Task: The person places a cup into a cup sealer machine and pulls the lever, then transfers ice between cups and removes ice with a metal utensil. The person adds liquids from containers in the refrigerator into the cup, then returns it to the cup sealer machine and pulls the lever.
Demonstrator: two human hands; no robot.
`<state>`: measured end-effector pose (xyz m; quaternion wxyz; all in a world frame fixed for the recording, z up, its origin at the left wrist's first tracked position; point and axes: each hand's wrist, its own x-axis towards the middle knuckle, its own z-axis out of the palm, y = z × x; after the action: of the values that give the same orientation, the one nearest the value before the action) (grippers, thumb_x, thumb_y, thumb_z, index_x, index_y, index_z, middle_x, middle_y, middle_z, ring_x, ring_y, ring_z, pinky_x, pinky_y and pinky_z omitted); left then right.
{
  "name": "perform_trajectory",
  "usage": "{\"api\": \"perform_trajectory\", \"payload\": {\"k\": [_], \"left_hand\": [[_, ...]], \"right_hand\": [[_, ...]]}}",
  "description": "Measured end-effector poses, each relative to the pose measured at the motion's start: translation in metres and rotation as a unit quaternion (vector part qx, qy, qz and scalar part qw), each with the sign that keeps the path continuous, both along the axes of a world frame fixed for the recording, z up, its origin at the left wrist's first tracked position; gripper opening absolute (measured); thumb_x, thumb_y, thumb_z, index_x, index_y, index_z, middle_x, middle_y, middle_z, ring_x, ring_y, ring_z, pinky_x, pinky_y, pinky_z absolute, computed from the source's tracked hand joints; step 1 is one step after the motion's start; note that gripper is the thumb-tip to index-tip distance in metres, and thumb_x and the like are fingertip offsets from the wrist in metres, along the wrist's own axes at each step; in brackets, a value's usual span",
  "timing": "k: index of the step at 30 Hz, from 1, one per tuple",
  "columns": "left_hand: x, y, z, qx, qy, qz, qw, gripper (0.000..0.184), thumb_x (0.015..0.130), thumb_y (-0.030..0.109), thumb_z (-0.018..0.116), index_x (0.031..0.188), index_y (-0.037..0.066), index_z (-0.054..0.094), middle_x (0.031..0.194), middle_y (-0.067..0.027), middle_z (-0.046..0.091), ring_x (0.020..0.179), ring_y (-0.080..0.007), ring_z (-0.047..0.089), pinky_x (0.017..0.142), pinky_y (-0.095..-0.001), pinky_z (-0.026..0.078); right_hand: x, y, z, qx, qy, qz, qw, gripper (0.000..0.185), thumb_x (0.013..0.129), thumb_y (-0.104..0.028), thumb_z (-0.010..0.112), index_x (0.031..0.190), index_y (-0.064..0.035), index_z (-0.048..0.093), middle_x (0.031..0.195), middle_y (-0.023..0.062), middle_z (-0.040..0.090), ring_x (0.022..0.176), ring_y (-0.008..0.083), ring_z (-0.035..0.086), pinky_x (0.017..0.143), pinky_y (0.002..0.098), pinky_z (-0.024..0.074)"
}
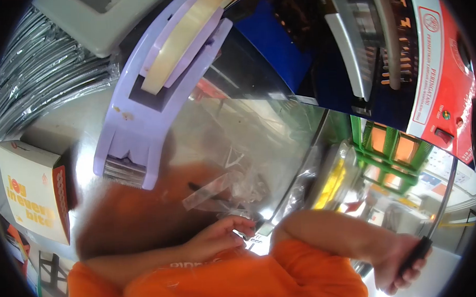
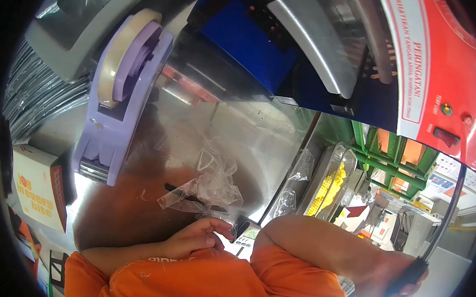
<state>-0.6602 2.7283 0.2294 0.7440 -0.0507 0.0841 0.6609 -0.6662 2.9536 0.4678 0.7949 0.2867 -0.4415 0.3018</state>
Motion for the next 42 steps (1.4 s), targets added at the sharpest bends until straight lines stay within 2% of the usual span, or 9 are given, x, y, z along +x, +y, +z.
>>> {"api": "perform_trajectory", "payload": {"k": [3, 5, 6, 8, 22, 29, 32, 34, 42], "left_hand": [[0.0, -0.001, -0.001, -0.001, 0.002, 0.007, 1.0, 0.042, 0.089, 0.008, 0.047, 0.13, 0.004, 0.036, 0.115, -0.0082, 0.048, 0.102, -0.0129, 0.048, 0.089, -0.0274, 0.04], [0.002, -0.001, -0.001, -0.001, 0.001, 0.005, 1.0, 0.042, 0.089, 0.008, 0.047, 0.13, 0.004, 0.036, 0.115, -0.0082, 0.048, 0.1, -0.013, 0.049, 0.088, -0.0274, 0.041], [0.002, -0.003, -0.001, -0.001, 0.001, 0.005, 1.0, 0.042, 0.09, 0.008, 0.048, 0.13, 0.004, 0.036, 0.115, -0.008, 0.048, 0.099, -0.0126, 0.05, 0.087, -0.0271, 0.042], [0.001, -0.005, -0.001, 0.001, -0.002, 0.007, 1.0, 0.042, 0.09, 0.008, 0.048, 0.13, 0.004, 0.036, 0.115, -0.0079, 0.048, 0.098, -0.0122, 0.05, 0.086, -0.0267, 0.043], [0.006, -0.007, -0.003, -0.021, 0.056, 0.041, 0.997, 0.038, 0.088, 0.011, 0.054, 0.124, 0.004, 0.043, 0.107, -0.0047, 0.051, 0.089, -0.007, 0.051, 0.079, -0.0224, 0.042], [0.001, -0.006, -0.002, -0.02, 0.064, 0.038, 0.997, 0.037, 0.088, 0.01, 0.054, 0.123, 0.004, 0.044, 0.106, -0.0042, 0.052, 0.088, -0.0071, 0.051, 0.079, -0.022, 0.042], [-0.004, -0.007, -0.001, -0.011, 0.061, 0.001, 0.998, 0.037, 0.088, 0.005, 0.047, 0.124, 0.002, 0.04, 0.111, -0.0057, 0.048, 0.094, -0.0092, 0.047, 0.084, -0.0234, 0.04], [0.002, -0.007, -0.003, -0.021, 0.035, 0.043, 0.998, 0.038, 0.088, 0.009, 0.053, 0.123, 0.001, 0.043, 0.108, -0.0049, 0.051, 0.091, -0.0077, 0.05, 0.082, -0.0224, 0.042], [-0.003, -0.009, -0.002, -0.012, 0.016, 0.026, 0.999, 0.038, 0.089, 0.008, 0.05, 0.125, 0.001, 0.041, 0.111, -0.0064, 0.05, 0.097, -0.0106, 0.049, 0.087, -0.0248, 0.04]], "right_hand": [[-0.006, -0.001, -0.008, 0.018, -0.005, 0.004, 1.0, 0.025, 0.072, -0.026, 0.039, 0.049, -0.0224, 0.031, 0.046, -0.0057, 0.034, 0.04, 0.0124, 0.037, 0.052, 0.0359, 0.0309], [-0.015, -0.004, -0.02, 0.092, -0.026, -0.062, 0.994, 0.026, 0.082, -0.027, 0.038, 0.056, -0.0197, 0.039, 0.049, -0.0057, 0.034, 0.046, 0.0118, 0.038, 0.057, 0.035, 0.034], [-0.014, -0.005, -0.019, 0.092, -0.035, -0.062, 0.993, 0.026, 0.082, -0.027, 0.038, 0.056, -0.0197, 0.039, 0.049, -0.0057, 0.034, 0.046, 0.0118, 0.038, 0.057, 0.035, 0.034], [-0.01, -0.005, -0.014, 0.087, -0.019, -0.066, 0.994, 0.027, 0.082, -0.024, 0.042, 0.055, -0.0191, 0.039, 0.049, -0.0048, 0.034, 0.044, 0.0112, 0.036, 0.052, 0.0327, 0.033], [0.007, 0.006, 0.001, 0.042, -0.039, -0.017, 0.998, 0.021, 0.073, -0.023, 0.04, 0.052, -0.0211, 0.035, 0.047, -0.005, 0.034, 0.042, 0.0122, 0.036, 0.051, 0.0336, 0.0313], [0.013, 0.008, 0.008, 0.039, -0.042, 0.002, 0.998, 0.019, 0.068, -0.022, 0.039, 0.051, -0.0221, 0.033, 0.047, -0.0051, 0.034, 0.041, 0.0127, 0.036, 0.051, 0.0341, 0.0304], [0.014, 0.009, 0.008, 0.034, -0.033, -0.001, 0.999, 0.018, 0.067, -0.021, 0.039, 0.051, -0.0222, 0.033, 0.047, -0.0051, 0.035, 0.041, 0.0129, 0.036, 0.051, 0.0342, 0.0305], [0.018, 0.01, 0.009, 0.038, -0.042, -0.01, 0.998, 0.019, 0.068, -0.022, 0.04, 0.05, -0.0225, 0.033, 0.047, -0.0051, 0.035, 0.042, 0.0129, 0.037, 0.051, 0.0348, 0.0308], [0.031, 0.016, 0.016, 0.054, -0.054, -0.032, 0.997, 0.024, 0.073, -0.027, 0.039, 0.05, -0.0231, 0.034, 0.048, -0.0055, 0.036, 0.043, 0.0133, 0.037, 0.057, 0.0388, 0.0323]]}}
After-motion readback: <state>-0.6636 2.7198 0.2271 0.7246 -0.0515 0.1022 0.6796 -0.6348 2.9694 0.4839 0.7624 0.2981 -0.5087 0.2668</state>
